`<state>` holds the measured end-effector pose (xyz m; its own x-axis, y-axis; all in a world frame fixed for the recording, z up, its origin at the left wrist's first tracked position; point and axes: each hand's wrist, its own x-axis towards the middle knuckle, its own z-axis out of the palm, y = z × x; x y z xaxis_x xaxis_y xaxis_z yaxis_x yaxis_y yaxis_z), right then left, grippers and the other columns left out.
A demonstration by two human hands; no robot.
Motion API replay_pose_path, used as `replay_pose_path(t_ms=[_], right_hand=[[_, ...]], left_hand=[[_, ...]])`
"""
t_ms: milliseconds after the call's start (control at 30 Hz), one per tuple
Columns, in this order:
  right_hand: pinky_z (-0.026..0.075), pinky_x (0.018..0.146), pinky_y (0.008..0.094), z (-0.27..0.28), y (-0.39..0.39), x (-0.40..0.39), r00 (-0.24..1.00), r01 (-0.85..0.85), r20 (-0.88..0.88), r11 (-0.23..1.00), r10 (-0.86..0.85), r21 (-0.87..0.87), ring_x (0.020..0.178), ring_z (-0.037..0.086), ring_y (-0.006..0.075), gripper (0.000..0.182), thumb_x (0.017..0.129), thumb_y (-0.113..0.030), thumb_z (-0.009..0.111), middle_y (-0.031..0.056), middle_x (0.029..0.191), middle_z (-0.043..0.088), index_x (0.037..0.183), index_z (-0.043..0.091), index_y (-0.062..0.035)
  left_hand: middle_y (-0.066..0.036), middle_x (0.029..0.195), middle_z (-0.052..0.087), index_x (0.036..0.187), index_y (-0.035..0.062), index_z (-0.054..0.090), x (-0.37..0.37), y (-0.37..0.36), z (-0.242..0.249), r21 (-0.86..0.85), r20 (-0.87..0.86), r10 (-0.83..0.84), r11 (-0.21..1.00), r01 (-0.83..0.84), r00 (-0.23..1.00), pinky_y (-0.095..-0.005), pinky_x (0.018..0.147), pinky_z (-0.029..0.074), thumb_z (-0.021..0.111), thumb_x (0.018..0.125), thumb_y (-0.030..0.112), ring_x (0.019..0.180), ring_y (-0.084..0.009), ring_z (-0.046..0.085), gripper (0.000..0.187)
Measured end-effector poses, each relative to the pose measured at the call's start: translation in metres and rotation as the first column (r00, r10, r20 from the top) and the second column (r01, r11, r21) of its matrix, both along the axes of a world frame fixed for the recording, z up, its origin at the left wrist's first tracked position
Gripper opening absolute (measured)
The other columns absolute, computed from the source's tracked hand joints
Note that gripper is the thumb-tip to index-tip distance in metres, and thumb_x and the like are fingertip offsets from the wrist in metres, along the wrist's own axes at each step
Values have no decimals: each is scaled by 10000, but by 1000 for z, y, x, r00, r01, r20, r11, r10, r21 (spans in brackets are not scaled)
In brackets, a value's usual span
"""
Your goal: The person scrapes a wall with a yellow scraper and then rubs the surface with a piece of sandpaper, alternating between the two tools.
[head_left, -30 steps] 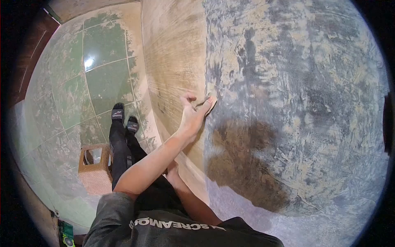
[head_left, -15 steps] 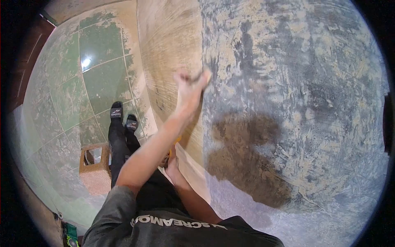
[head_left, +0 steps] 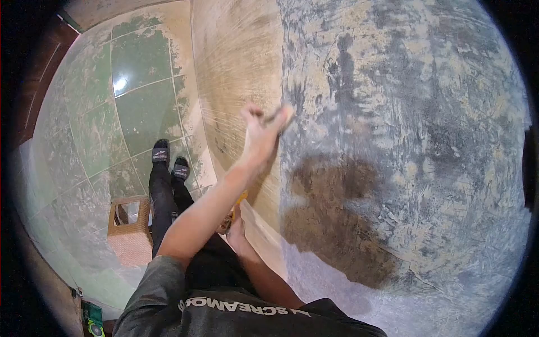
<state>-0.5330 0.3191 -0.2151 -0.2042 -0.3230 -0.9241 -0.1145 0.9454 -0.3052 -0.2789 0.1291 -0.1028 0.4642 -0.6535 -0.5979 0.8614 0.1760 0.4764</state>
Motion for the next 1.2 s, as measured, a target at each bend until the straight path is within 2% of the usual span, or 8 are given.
replay_pose_path(t_ms=[100,133,233,500,633,667,767,1200], right_hand=[[506,551,336,-3,-6,-7,1000,-27,12,1000,28,-16,641,603,170,532,923,-625,539,26,788,586,1010,569,-101],[378,457,302,24,-11,28,996,70,-53,995,-74,-75,477,417,148,471,953,-550,560,12,605,423,770,464,-127],[379,460,310,26,-12,25,998,58,-13,995,-59,-85,481,426,152,494,940,-571,570,11,604,427,764,459,-124],[370,489,293,22,-14,17,990,-30,-138,995,43,96,501,438,132,514,885,-656,591,-5,624,459,792,485,-162],[344,432,295,31,-4,28,995,37,-92,997,-44,-71,455,405,130,505,936,-603,553,-12,582,412,772,472,-132],[349,441,293,25,-2,21,998,34,-45,997,-37,-69,463,414,128,509,941,-605,540,-12,585,413,757,470,-136],[359,460,287,3,0,5,999,-37,-34,997,39,71,478,426,125,523,940,-615,535,-13,593,414,745,471,-134],[328,448,320,7,-8,3,996,6,-92,998,-12,-63,454,396,159,541,891,-666,570,-12,571,399,787,482,-143]], left_hand=[[-147,1174,357,1180,117,223,10,7,22,82,150,-64,995,52,987,-412,1025,368,713,893,312,1146,-248,412,601],[-145,1187,342,1180,122,224,-13,13,8,66,219,-89,995,76,972,-412,1026,365,700,902,320,1171,-249,404,586],[-148,1202,330,1173,117,226,-10,13,21,-17,74,3,1000,-2,997,-416,1011,370,701,900,328,1173,-251,411,587],[-175,1136,382,1187,66,254,-37,8,-12,47,305,-38,999,25,952,-394,919,414,723,875,363,1093,-238,444,636],[-167,1125,398,1201,60,251,36,-33,-1,52,240,131,988,-147,962,-394,1005,365,731,859,350,1109,-237,435,657],[-158,1127,399,1207,58,261,43,-9,52,75,-14,3,997,-2,1000,-385,1024,341,742,853,359,1117,-243,425,669],[-163,1090,413,1201,71,265,-31,-4,-20,40,357,47,997,-65,933,-404,979,368,737,861,378,1091,-241,433,658],[-215,1241,409,1231,45,273,27,-16,1,74,290,68,993,-93,955,-390,957,418,710,893,261,1090,-263,504,593]])
